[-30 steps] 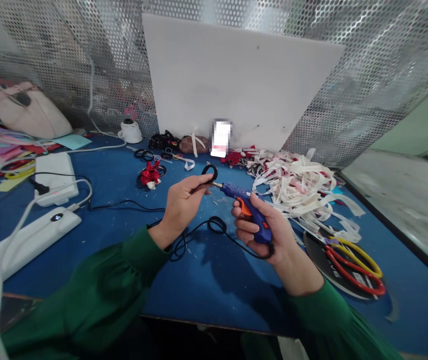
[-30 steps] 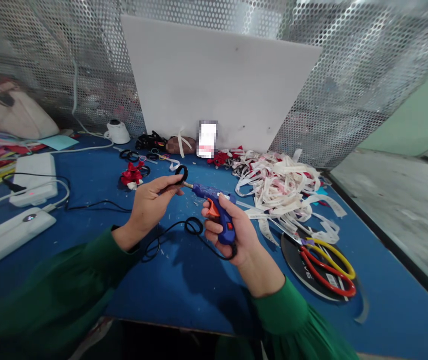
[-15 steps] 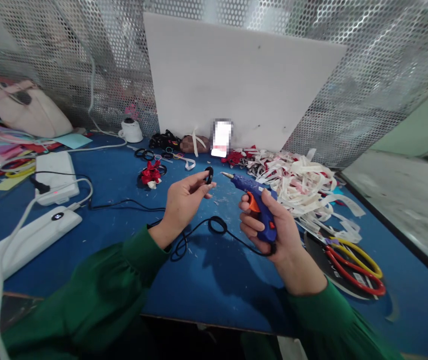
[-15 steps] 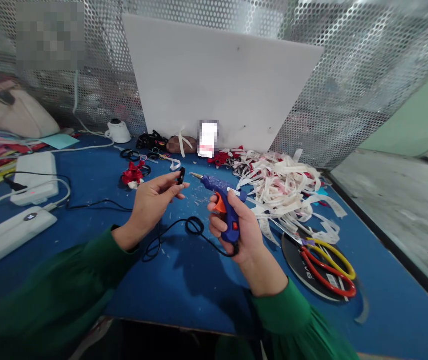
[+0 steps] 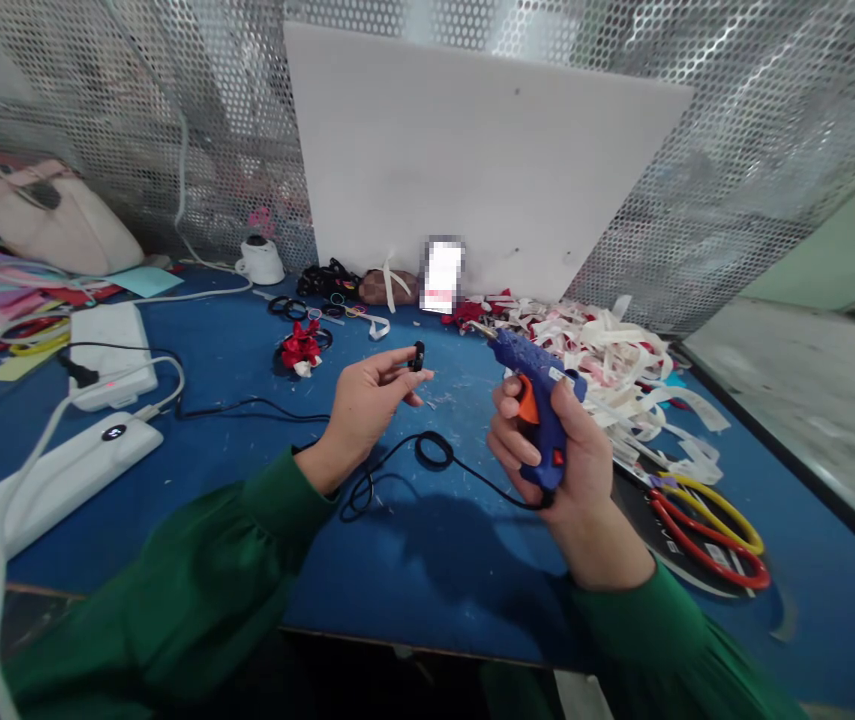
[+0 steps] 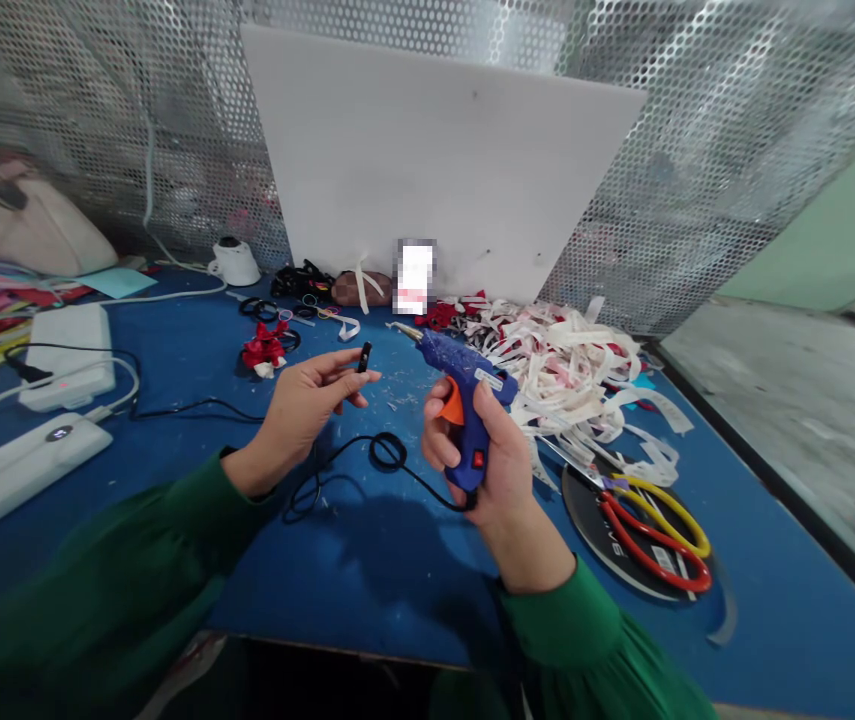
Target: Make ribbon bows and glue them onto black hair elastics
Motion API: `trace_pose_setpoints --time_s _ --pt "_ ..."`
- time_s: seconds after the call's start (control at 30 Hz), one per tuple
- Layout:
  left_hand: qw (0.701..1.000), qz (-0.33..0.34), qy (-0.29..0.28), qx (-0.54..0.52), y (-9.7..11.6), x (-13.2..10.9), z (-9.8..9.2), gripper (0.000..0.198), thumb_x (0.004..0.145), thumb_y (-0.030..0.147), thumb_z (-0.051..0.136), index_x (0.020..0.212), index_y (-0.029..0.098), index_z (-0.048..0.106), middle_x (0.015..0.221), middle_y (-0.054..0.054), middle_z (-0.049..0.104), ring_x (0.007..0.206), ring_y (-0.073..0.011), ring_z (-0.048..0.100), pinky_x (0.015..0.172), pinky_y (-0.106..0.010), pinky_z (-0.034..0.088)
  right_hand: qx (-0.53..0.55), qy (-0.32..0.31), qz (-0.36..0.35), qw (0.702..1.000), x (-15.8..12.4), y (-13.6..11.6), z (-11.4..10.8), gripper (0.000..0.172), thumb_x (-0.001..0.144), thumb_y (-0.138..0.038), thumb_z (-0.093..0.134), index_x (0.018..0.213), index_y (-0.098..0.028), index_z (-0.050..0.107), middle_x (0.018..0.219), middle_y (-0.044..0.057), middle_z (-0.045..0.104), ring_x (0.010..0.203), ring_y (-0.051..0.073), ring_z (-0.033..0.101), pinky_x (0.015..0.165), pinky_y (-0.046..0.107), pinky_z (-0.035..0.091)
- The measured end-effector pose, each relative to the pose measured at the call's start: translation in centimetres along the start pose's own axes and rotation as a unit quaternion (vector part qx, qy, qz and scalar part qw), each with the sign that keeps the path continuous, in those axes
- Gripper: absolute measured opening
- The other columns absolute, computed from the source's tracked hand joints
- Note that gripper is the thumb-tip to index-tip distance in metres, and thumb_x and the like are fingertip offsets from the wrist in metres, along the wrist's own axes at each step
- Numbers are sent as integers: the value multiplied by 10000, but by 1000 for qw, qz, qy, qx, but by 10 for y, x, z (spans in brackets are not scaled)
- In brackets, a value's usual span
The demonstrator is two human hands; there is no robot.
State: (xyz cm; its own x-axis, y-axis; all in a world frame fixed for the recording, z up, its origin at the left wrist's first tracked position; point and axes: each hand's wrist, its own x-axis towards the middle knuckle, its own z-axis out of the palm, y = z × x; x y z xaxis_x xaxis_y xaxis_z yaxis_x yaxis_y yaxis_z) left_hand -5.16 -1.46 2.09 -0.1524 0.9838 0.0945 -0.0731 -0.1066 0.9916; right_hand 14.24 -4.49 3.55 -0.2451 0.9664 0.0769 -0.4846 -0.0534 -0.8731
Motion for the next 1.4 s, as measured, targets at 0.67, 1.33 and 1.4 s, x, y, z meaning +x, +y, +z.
trace_pose_setpoints --time_s 0.67,1.33,1.4 --pt "991 -61 7 -116 -2 -2 0 366 708 269 832 1051 159 767 938 -86 797 572 -86 622 508 -211 371 -77 241 191 948 40 46 -35 152 835 -234 744 779 -99 705 594 31 653 463 71 552 380 136 433" --pt "987 -77 -20 -140 -5 -7 0 357 717 257 823 1057 164 768 931 -88 796 571 -86 616 511 -214 379 -846 71 2 528 112 -31 -42 365 984 -375 431 1035 -242 768 1059 106 770 952 263 696 714 310 444" --pt "987 -81 -22 -140 -5 -6 1 348 721 255 819 1054 165 771 927 -88 796 568 -84 613 513 -214 379 -857 32 1 515 153 -24 -49 373 990 -297 420 1136 -218 753 1193 126 739 1088 274 676 834 327 476"
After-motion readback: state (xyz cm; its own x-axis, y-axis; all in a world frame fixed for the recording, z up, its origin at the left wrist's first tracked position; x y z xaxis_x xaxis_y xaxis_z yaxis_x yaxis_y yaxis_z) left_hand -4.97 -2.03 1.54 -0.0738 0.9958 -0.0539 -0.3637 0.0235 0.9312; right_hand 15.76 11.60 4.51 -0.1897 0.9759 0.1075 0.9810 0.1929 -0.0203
